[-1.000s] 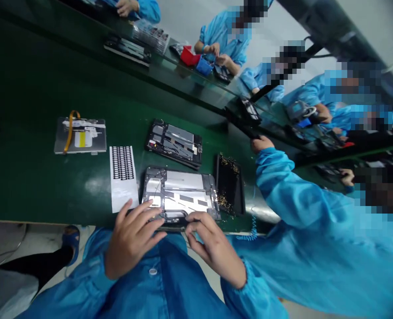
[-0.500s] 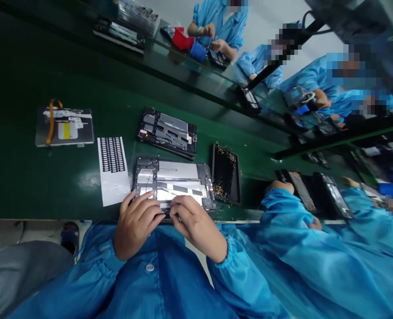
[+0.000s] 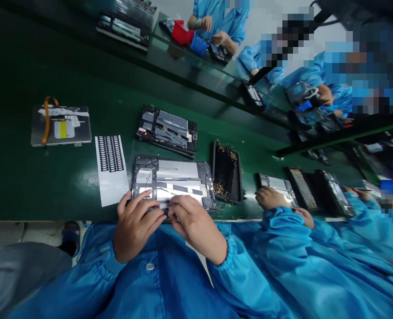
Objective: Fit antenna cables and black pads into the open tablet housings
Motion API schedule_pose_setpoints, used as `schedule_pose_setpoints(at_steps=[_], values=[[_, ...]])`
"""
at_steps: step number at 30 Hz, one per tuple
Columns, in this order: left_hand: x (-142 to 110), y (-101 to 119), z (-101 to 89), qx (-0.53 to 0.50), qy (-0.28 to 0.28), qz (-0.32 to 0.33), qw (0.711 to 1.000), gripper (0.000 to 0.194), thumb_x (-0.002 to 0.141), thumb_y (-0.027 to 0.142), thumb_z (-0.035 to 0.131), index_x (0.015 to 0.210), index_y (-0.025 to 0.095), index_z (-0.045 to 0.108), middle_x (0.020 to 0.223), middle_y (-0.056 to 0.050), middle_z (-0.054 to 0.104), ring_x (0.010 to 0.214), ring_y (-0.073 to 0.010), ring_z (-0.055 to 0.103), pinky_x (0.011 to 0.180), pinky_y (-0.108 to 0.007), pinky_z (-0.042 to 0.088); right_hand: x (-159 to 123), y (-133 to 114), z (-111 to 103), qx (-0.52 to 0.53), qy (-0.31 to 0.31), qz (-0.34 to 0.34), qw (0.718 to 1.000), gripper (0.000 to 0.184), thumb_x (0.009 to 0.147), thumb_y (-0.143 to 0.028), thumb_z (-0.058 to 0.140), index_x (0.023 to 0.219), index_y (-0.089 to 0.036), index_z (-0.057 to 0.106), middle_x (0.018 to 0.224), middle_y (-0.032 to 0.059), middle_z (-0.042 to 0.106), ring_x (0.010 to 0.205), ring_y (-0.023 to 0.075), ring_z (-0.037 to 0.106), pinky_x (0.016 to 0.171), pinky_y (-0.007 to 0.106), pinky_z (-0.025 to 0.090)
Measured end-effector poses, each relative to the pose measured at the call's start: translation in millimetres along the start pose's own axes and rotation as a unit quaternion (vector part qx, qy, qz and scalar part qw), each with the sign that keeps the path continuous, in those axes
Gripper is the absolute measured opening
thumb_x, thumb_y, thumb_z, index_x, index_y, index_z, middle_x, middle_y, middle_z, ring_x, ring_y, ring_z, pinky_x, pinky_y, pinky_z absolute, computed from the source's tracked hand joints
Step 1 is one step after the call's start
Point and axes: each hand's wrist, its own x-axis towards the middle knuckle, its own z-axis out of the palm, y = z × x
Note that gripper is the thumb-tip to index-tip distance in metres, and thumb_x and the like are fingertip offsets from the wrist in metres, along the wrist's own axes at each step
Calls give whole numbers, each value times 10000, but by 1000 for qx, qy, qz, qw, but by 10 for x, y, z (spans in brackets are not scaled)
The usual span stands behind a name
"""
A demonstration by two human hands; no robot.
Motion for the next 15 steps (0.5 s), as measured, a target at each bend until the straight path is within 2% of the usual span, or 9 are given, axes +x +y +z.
schedule_pose_setpoints(at_steps=[7,10,15], values=[[-27,18,33,34,9,19,999,120,900,186,645,845,283,689,953,44,737,1174,-206,616,1142,-441,237,-8,-16,11,-10,-2,14,1000,125,959,-122,510,946,-160,628,1023,117,643,949,241,604,830,403,548],[-6,23,16,41,8,25,999,122,894,176,650,851,282,692,968,41,742,1175,-212,616,1135,-442,254,-71,42,-26,56,23,15,998,119,976,-148,512,989,-173,627,1045,109,634,988,221,613,852,369,551],[44,69,2,46,-7,19,999,94,884,193,669,847,278,682,972,37,742,1180,-223,617,1136,-444,257,-256,159,-29,144,85,77,983,119,958,-162,569,1055,-214,615,1018,73,593,970,198,603,835,345,538]])
